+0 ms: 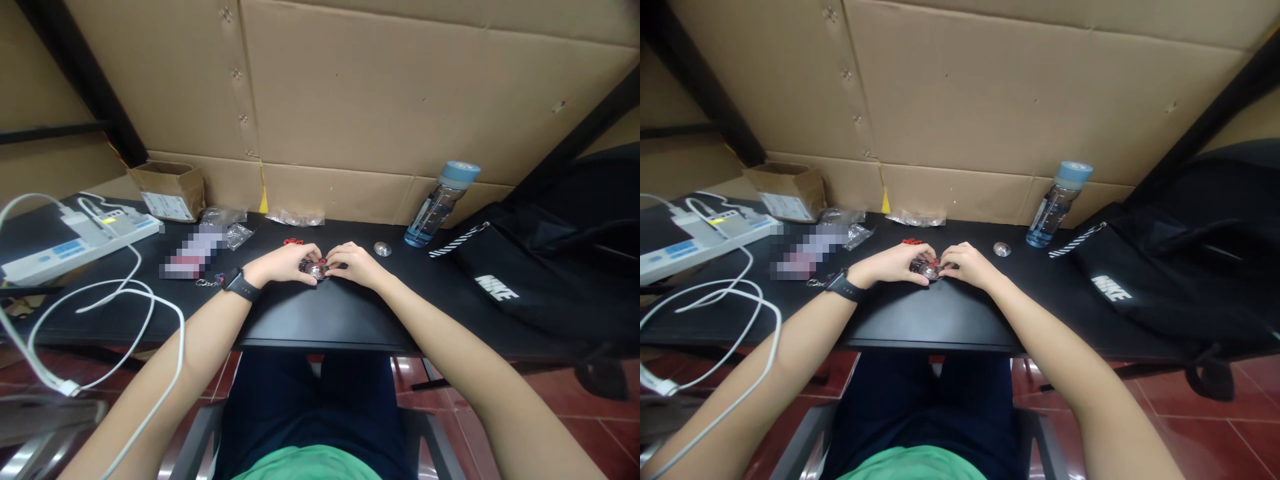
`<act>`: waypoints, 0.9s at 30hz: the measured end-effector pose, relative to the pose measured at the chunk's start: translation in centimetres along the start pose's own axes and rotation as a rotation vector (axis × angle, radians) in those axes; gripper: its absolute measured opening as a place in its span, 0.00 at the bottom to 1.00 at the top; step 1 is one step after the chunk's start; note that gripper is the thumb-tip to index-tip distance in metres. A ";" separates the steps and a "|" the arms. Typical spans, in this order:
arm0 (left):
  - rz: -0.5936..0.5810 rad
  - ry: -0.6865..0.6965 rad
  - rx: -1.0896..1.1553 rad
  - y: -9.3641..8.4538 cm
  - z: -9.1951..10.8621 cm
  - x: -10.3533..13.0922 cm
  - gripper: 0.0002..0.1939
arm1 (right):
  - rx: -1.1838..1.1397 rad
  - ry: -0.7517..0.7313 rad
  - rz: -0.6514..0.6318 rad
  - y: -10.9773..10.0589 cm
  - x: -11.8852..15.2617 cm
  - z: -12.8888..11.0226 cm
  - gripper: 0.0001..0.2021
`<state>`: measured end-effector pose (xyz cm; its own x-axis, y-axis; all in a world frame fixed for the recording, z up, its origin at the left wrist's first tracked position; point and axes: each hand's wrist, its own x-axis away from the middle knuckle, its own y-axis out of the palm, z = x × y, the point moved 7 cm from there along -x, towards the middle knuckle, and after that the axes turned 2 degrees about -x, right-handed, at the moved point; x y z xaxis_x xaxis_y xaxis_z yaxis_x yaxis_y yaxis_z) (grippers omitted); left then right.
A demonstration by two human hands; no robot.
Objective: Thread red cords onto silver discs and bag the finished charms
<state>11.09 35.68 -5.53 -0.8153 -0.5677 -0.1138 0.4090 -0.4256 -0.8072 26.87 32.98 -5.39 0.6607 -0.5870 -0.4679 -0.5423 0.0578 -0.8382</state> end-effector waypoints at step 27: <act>0.076 -0.039 -0.145 -0.8 1.5 0.2 0.18 | -0.225 0.448 -0.056 -1.6 1.0 2.2 0.13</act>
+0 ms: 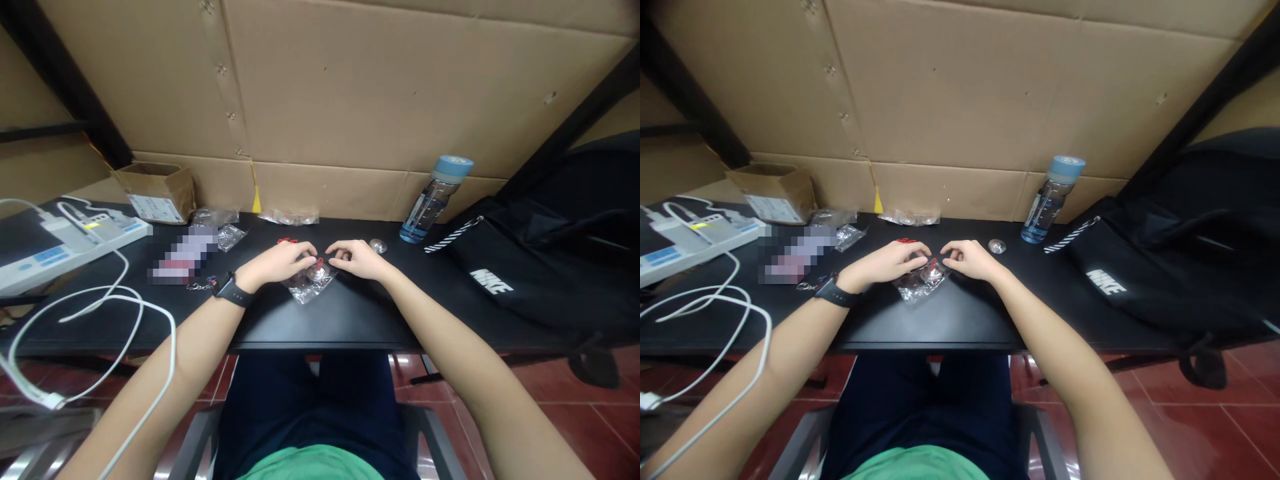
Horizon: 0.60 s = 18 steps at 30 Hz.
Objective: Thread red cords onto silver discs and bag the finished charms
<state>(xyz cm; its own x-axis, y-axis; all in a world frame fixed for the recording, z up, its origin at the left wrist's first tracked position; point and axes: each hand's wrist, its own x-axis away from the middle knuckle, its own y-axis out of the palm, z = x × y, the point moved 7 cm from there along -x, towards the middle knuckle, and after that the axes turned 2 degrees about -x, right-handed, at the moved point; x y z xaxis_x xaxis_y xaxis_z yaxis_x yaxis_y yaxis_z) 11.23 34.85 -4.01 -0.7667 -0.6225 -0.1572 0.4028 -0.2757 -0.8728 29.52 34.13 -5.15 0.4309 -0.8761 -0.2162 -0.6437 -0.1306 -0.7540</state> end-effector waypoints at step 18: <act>0.045 0.027 0.132 1.5 -1.7 -1.1 0.16 | -0.124 -0.027 -0.027 1.0 -0.1 -1.2 0.14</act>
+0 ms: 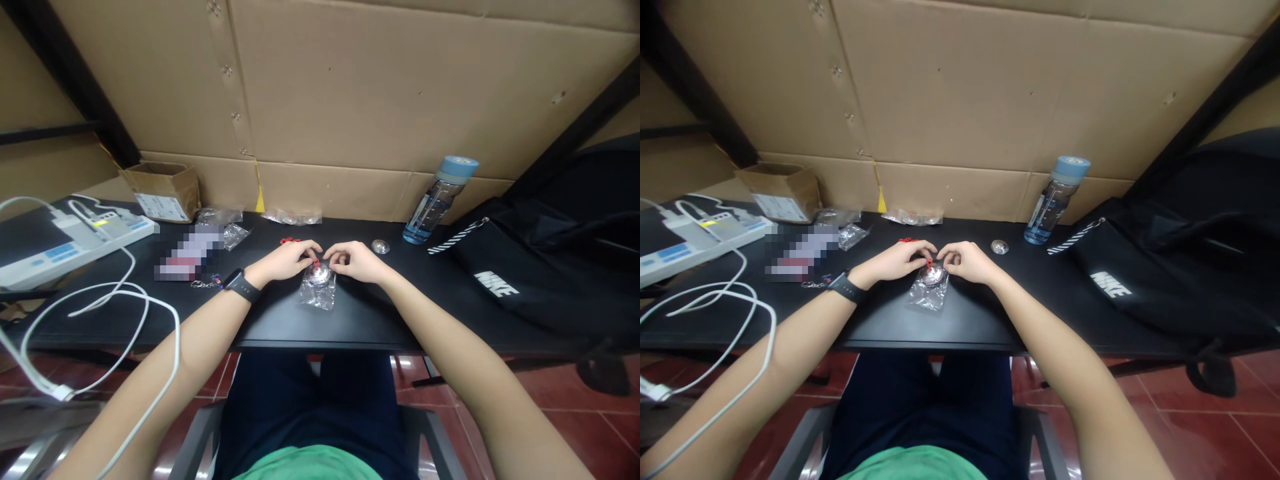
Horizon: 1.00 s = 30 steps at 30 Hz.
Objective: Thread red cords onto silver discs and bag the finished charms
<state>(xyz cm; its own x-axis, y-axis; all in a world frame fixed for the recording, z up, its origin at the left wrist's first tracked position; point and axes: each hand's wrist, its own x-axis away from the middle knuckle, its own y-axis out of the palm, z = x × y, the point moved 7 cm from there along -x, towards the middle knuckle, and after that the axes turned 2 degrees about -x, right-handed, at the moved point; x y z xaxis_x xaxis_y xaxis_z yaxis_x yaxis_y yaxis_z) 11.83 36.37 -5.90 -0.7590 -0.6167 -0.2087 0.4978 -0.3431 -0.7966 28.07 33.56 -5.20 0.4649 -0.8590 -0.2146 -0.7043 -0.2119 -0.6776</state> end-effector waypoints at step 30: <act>0.289 -0.169 0.225 -1.0 -1.9 -0.2 0.16 | 0.178 -0.103 0.036 -1.1 0.3 -0.6 0.22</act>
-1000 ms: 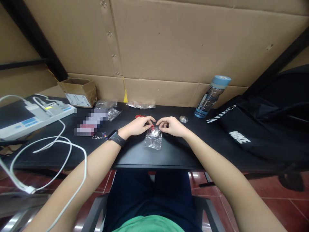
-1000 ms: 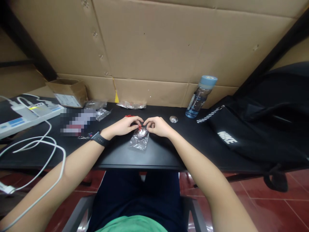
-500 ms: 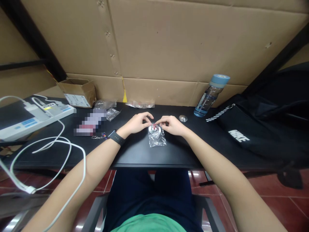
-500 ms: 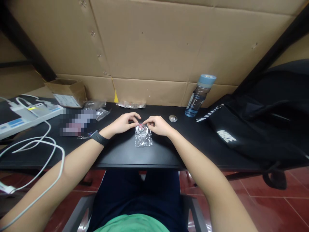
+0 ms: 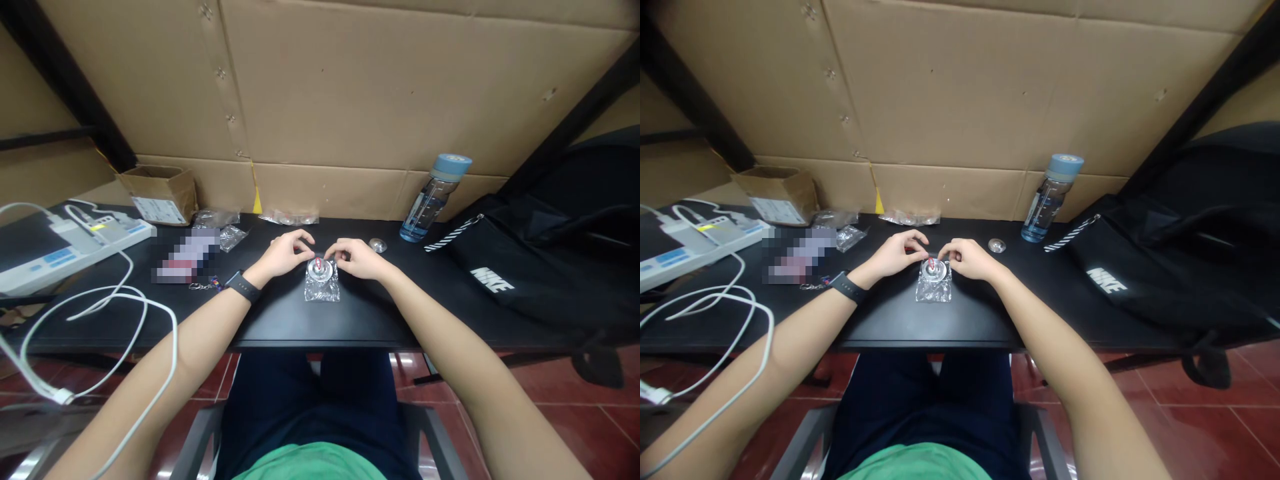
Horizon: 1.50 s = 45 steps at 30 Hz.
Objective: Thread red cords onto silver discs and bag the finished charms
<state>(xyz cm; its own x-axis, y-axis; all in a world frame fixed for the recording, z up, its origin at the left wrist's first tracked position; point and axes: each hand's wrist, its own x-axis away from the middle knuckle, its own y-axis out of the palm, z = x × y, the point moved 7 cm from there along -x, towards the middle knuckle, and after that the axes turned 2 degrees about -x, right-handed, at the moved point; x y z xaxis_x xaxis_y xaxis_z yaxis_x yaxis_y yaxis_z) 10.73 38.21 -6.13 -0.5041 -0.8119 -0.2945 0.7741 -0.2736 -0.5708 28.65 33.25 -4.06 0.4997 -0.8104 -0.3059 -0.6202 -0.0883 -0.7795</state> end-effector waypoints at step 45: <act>0.324 0.194 0.202 -3.8 5.0 1.3 0.15 | 0.044 -0.136 0.459 -4.2 1.2 -5.0 0.08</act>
<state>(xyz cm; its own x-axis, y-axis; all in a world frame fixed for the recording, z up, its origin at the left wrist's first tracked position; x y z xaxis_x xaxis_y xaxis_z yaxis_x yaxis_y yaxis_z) 9.02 35.62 -0.51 -0.2699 -0.7659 -0.5835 0.9542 -0.1314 -0.2689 28.88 29.76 1.57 0.2571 -0.6764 -0.6902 -0.7704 0.2878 -0.5689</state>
